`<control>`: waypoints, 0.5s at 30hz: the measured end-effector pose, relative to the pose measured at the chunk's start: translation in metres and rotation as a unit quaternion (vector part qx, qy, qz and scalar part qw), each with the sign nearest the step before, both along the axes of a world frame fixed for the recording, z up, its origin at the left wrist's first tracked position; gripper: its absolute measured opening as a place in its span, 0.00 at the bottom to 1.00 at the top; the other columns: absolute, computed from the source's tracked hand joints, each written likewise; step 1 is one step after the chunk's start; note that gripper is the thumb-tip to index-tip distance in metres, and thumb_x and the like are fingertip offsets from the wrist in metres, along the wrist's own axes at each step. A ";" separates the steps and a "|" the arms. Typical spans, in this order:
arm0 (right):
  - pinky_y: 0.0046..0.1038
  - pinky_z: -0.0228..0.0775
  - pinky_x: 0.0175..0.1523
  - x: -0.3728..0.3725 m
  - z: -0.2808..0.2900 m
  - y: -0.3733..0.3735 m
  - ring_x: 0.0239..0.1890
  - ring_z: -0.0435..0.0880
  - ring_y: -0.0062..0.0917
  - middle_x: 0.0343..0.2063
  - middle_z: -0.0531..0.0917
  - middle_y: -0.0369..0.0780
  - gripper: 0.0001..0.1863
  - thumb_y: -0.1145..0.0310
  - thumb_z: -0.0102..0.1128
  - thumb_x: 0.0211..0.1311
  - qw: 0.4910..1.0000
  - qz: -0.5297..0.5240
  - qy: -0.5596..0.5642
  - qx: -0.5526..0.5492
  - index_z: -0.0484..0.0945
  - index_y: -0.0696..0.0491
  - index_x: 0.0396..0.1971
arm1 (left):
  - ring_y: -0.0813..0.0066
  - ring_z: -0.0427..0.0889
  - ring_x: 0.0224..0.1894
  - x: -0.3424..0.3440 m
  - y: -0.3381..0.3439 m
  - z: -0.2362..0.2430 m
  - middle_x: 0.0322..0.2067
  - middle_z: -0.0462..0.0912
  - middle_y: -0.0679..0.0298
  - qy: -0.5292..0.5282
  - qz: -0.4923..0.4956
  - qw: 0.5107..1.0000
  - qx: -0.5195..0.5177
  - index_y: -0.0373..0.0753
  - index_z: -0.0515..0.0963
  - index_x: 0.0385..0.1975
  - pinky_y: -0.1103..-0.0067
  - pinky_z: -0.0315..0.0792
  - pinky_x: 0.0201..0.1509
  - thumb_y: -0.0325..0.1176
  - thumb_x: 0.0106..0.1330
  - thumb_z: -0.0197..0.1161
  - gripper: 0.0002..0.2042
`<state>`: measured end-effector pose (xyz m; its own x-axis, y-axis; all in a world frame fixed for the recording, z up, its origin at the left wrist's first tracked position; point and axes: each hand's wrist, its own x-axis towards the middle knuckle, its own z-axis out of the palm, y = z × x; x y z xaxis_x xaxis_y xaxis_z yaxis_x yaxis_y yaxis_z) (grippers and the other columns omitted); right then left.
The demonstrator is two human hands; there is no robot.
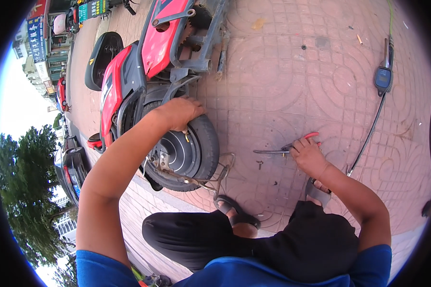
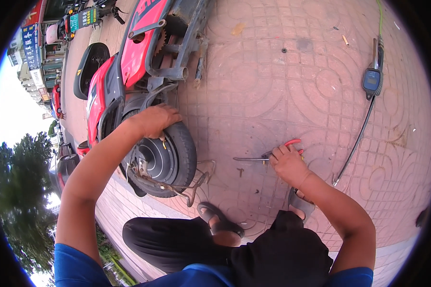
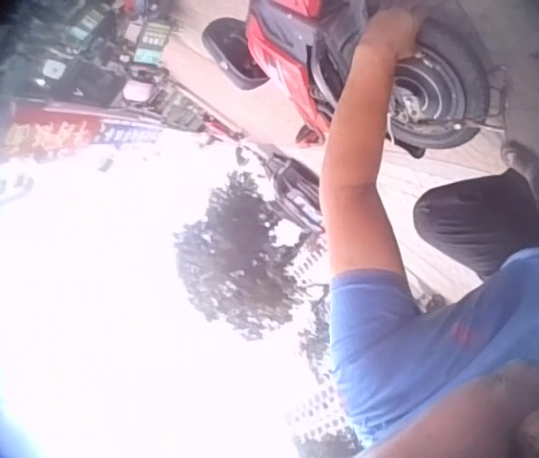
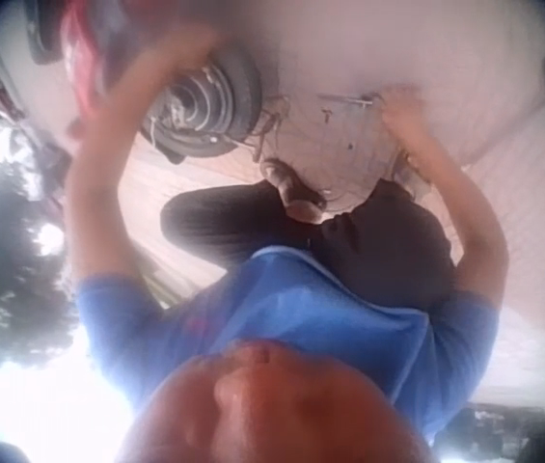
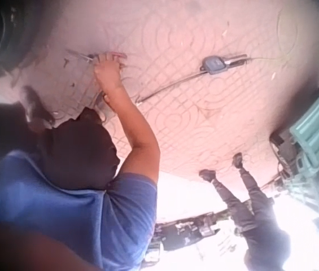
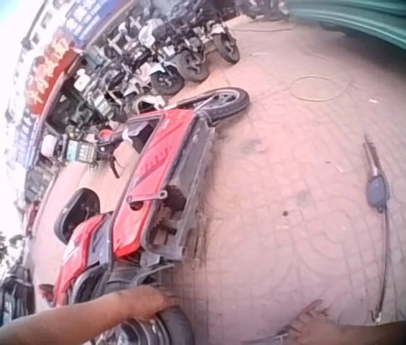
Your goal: The person repairs a red scooter by using pliers and a screwdriver to manipulate parts of the rear wheel assembly, and then uses a power tool to tighten or loosen components.
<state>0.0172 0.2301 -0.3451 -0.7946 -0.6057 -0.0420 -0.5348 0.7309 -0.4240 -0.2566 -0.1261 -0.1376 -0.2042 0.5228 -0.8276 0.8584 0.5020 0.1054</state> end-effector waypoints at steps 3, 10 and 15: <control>0.39 0.69 0.61 0.007 -0.003 0.005 0.54 0.78 0.35 0.46 0.81 0.40 0.16 0.66 0.59 0.63 0.999 -0.028 0.035 -0.027 0.84 0.55 0.47 | 0.49 0.78 0.65 0.003 0.002 -0.001 0.58 0.81 0.54 0.016 -0.003 1.000 -0.003 0.38 0.76 0.63 0.63 0.70 0.72 0.29 0.43 0.85 0.41; 0.43 0.71 0.62 0.022 0.017 0.025 0.55 0.78 0.38 0.48 0.81 0.44 0.19 0.67 0.64 0.57 1.000 0.000 0.016 0.026 0.84 0.56 0.49 | 0.49 0.76 0.67 0.007 -0.003 0.001 0.63 0.78 0.54 0.035 -0.017 0.999 0.017 0.38 0.74 0.66 0.64 0.69 0.74 0.28 0.43 0.84 0.43; 0.39 0.78 0.56 0.038 0.022 0.024 0.50 0.83 0.40 0.46 0.82 0.45 0.17 0.69 0.66 0.58 0.986 -0.086 -0.103 -0.098 0.83 0.57 0.48 | 0.48 0.73 0.71 0.004 -0.002 -0.001 0.67 0.76 0.52 0.023 -0.014 1.000 0.008 0.38 0.72 0.69 0.61 0.65 0.79 0.28 0.46 0.83 0.44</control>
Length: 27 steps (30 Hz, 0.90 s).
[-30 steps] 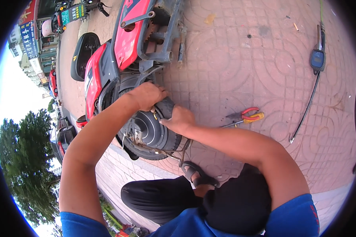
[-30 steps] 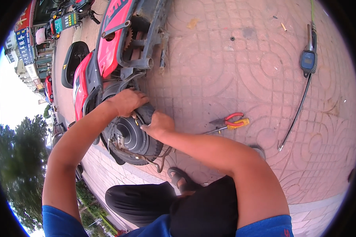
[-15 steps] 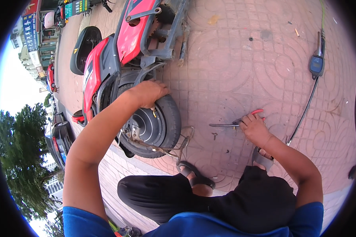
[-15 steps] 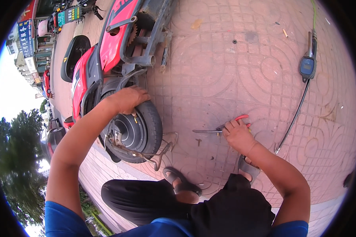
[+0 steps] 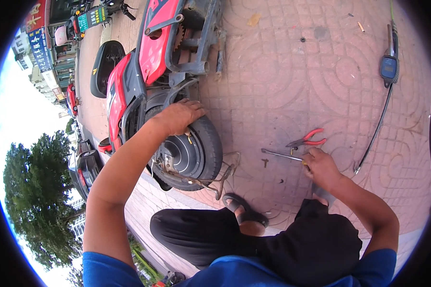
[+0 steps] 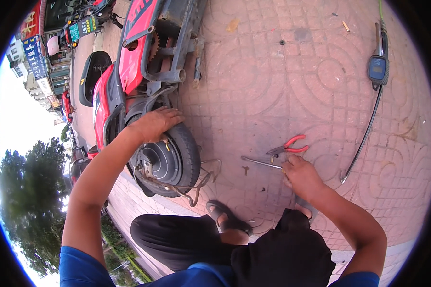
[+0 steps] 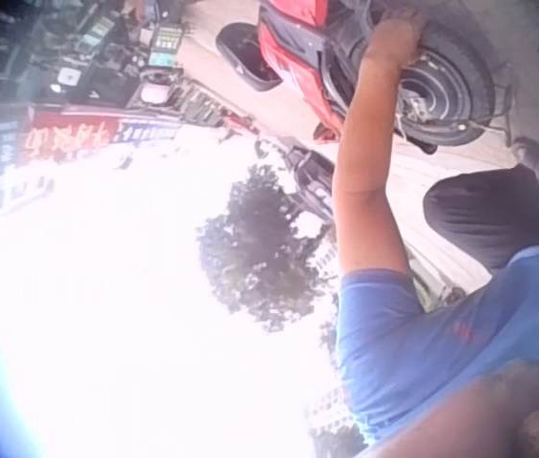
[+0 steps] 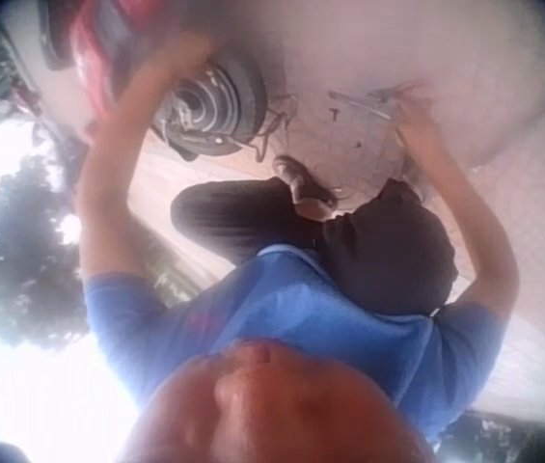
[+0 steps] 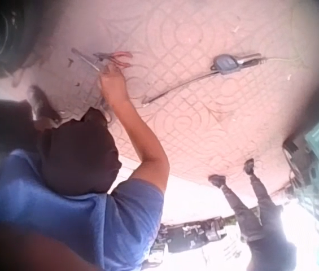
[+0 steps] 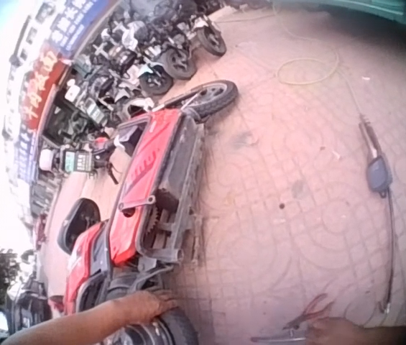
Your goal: The person repairs a red scooter by using pliers and a screwdriver to manipulate parts of the rear wheel assembly, and then uses a power tool to tighten or loosen components.
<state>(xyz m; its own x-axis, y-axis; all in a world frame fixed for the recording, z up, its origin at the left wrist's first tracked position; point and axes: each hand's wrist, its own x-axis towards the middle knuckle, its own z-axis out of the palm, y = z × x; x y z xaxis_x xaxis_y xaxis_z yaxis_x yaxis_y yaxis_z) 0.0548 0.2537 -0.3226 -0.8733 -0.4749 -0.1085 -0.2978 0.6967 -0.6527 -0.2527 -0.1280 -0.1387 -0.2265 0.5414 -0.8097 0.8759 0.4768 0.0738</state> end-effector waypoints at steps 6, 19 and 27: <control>0.35 0.81 0.50 -0.034 0.080 -0.014 0.44 0.88 0.39 0.46 0.85 0.45 0.17 0.69 0.67 0.65 0.915 -0.138 -0.252 -0.282 0.84 0.56 0.52 | 0.48 0.68 0.75 -0.002 -0.002 -0.001 0.71 0.72 0.50 -0.010 0.001 0.999 -0.042 0.38 0.69 0.72 0.58 0.60 0.82 0.29 0.47 0.83 0.46; 0.23 0.77 0.34 -0.108 0.131 -0.112 0.33 0.85 0.19 0.40 0.86 0.42 0.22 0.67 0.53 0.79 0.708 -0.117 -0.527 -0.454 0.77 0.66 0.63 | 0.50 0.66 0.77 -0.003 -0.003 -0.004 0.73 0.70 0.50 -0.015 0.006 0.999 -0.044 0.37 0.68 0.72 0.57 0.59 0.82 0.31 0.47 0.84 0.48; 0.28 0.80 0.40 -0.135 0.171 -0.150 0.39 0.87 0.26 0.43 0.85 0.46 0.21 0.70 0.54 0.78 0.586 -0.082 -0.640 -0.490 0.74 0.71 0.61 | 0.49 0.69 0.75 -0.004 0.007 0.003 0.71 0.73 0.49 -0.035 -0.005 0.999 -0.037 0.36 0.70 0.71 0.60 0.62 0.81 0.31 0.45 0.85 0.48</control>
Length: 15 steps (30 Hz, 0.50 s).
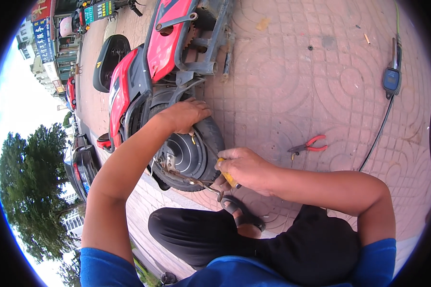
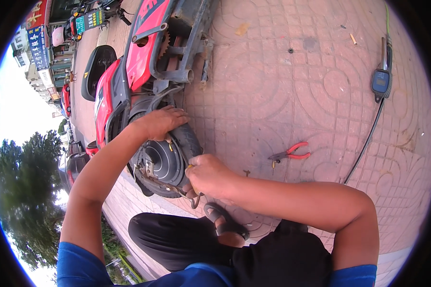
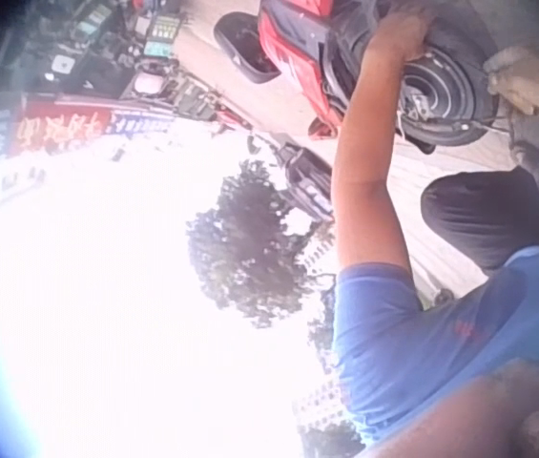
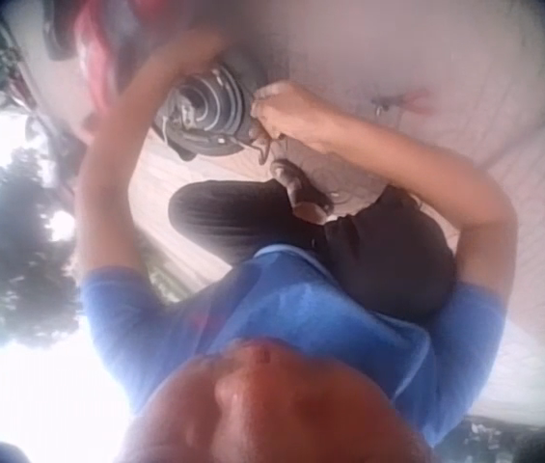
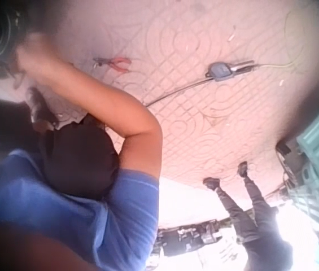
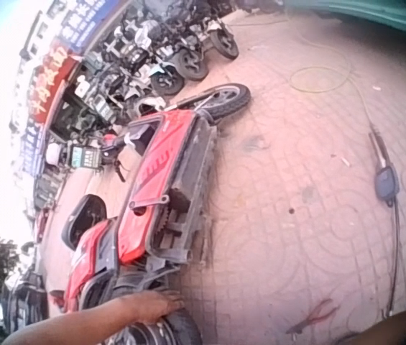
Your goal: The person repairs a red scooter by using pliers and a screwdriver to manipulate parts of the rear wheel assembly, and then uses a power tool to tighten or loosen components.
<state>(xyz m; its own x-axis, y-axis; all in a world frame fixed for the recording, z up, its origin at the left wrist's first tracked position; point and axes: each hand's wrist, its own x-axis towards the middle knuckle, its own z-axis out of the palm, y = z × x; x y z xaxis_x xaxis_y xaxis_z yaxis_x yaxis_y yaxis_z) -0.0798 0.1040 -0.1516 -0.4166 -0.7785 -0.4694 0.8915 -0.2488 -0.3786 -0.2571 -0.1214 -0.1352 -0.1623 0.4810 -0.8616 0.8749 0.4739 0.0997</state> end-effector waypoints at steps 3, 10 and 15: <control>0.31 0.82 0.35 -0.002 0.010 -0.022 0.34 0.88 0.29 0.35 0.86 0.47 0.14 0.70 0.55 0.74 0.999 -0.029 0.026 -0.005 0.77 0.68 0.46 | 0.49 0.72 0.72 -0.001 -0.001 -0.002 0.67 0.77 0.48 -0.007 0.003 1.000 0.014 0.35 0.71 0.70 0.60 0.63 0.79 0.30 0.43 0.85 0.47; 0.28 0.79 0.33 -0.006 0.029 -0.033 0.31 0.86 0.26 0.34 0.84 0.43 0.13 0.64 0.58 0.72 0.991 -0.057 -0.117 -0.025 0.80 0.62 0.39 | 0.48 0.76 0.66 -0.003 -0.007 -0.004 0.59 0.81 0.50 -0.010 0.039 0.999 0.029 0.33 0.75 0.65 0.60 0.66 0.75 0.29 0.42 0.85 0.43; 0.29 0.68 0.28 0.004 0.059 -0.068 0.23 0.78 0.25 0.23 0.79 0.41 0.13 0.65 0.54 0.71 0.993 -0.082 -0.079 0.004 0.79 0.57 0.30 | 0.48 0.77 0.64 -0.004 -0.013 -0.010 0.55 0.82 0.52 -0.037 0.014 0.997 0.061 0.34 0.77 0.62 0.60 0.69 0.72 0.30 0.42 0.85 0.40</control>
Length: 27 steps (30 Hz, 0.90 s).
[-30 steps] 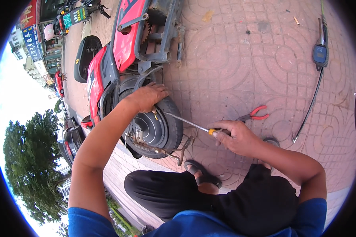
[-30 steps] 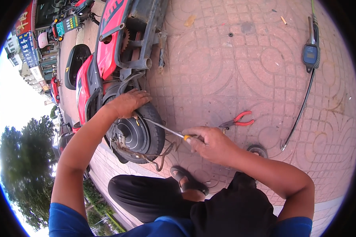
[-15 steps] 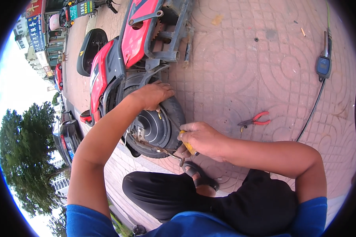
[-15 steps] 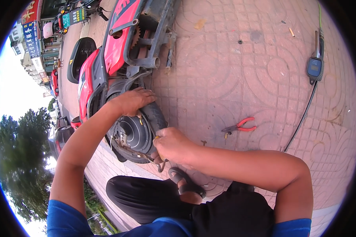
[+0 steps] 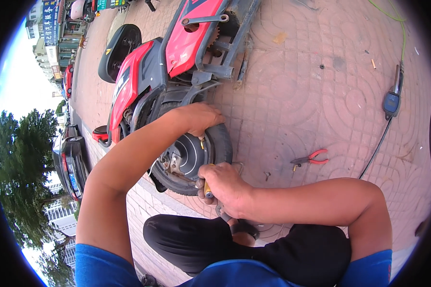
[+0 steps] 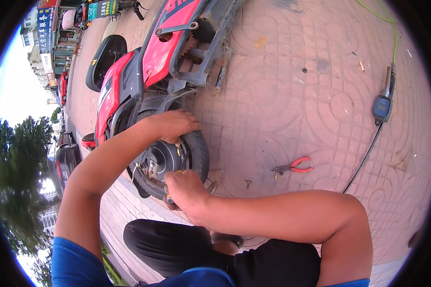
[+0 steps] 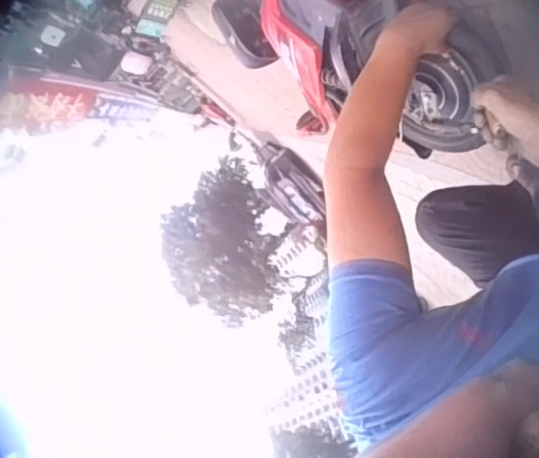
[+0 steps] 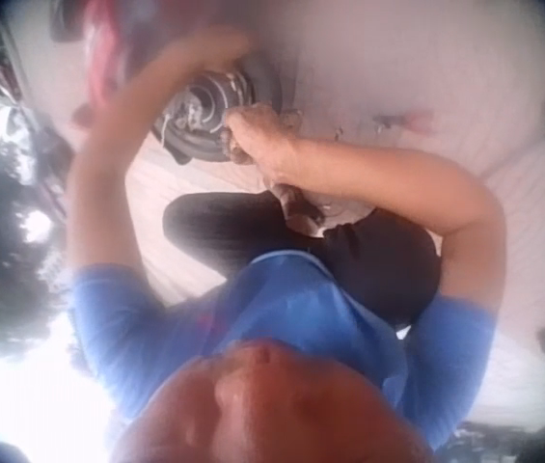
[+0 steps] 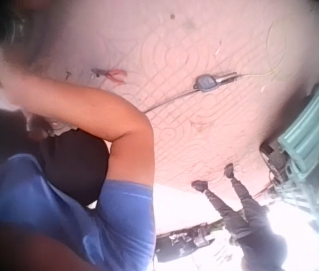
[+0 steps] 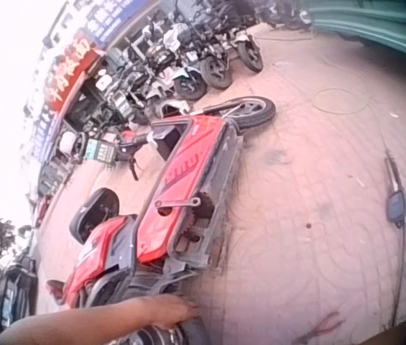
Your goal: The person repairs a red scooter by using pliers and a screwdriver to manipulate parts of the rear wheel assembly, and then uses a power tool to tighten or loosen components.
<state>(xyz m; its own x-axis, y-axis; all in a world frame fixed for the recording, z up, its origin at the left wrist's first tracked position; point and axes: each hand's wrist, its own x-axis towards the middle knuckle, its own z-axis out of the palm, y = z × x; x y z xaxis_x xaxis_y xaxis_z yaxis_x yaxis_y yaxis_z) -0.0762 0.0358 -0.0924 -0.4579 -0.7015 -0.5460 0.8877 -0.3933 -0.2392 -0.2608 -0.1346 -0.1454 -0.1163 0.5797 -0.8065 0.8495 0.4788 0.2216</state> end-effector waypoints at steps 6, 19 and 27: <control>0.32 0.67 0.24 0.013 -0.004 -0.052 0.20 0.78 0.27 0.20 0.75 0.41 0.14 0.68 0.52 0.72 0.988 0.048 0.049 0.141 0.76 0.59 0.26 | 0.48 0.78 0.63 -0.003 0.001 -0.001 0.54 0.83 0.53 -0.013 0.011 1.000 -0.015 0.35 0.77 0.60 0.60 0.71 0.69 0.32 0.42 0.85 0.39; 0.49 0.77 0.54 0.041 -0.016 -0.132 0.48 0.85 0.60 0.38 0.84 0.67 0.22 0.63 0.49 0.71 0.932 -0.110 0.129 0.319 0.83 0.70 0.32 | 0.46 0.80 0.61 -0.006 0.006 -0.002 0.53 0.83 0.50 -0.032 -0.060 0.998 0.002 0.32 0.79 0.55 0.61 0.76 0.64 0.34 0.43 0.86 0.36; 0.51 0.77 0.51 0.045 -0.005 -0.161 0.43 0.85 0.63 0.34 0.84 0.66 0.21 0.65 0.52 0.68 0.926 -0.174 -0.011 0.334 0.81 0.69 0.26 | 0.43 0.80 0.61 0.000 0.005 -0.027 0.53 0.82 0.47 -0.057 -0.082 0.995 -0.026 0.30 0.78 0.55 0.60 0.75 0.64 0.34 0.41 0.87 0.37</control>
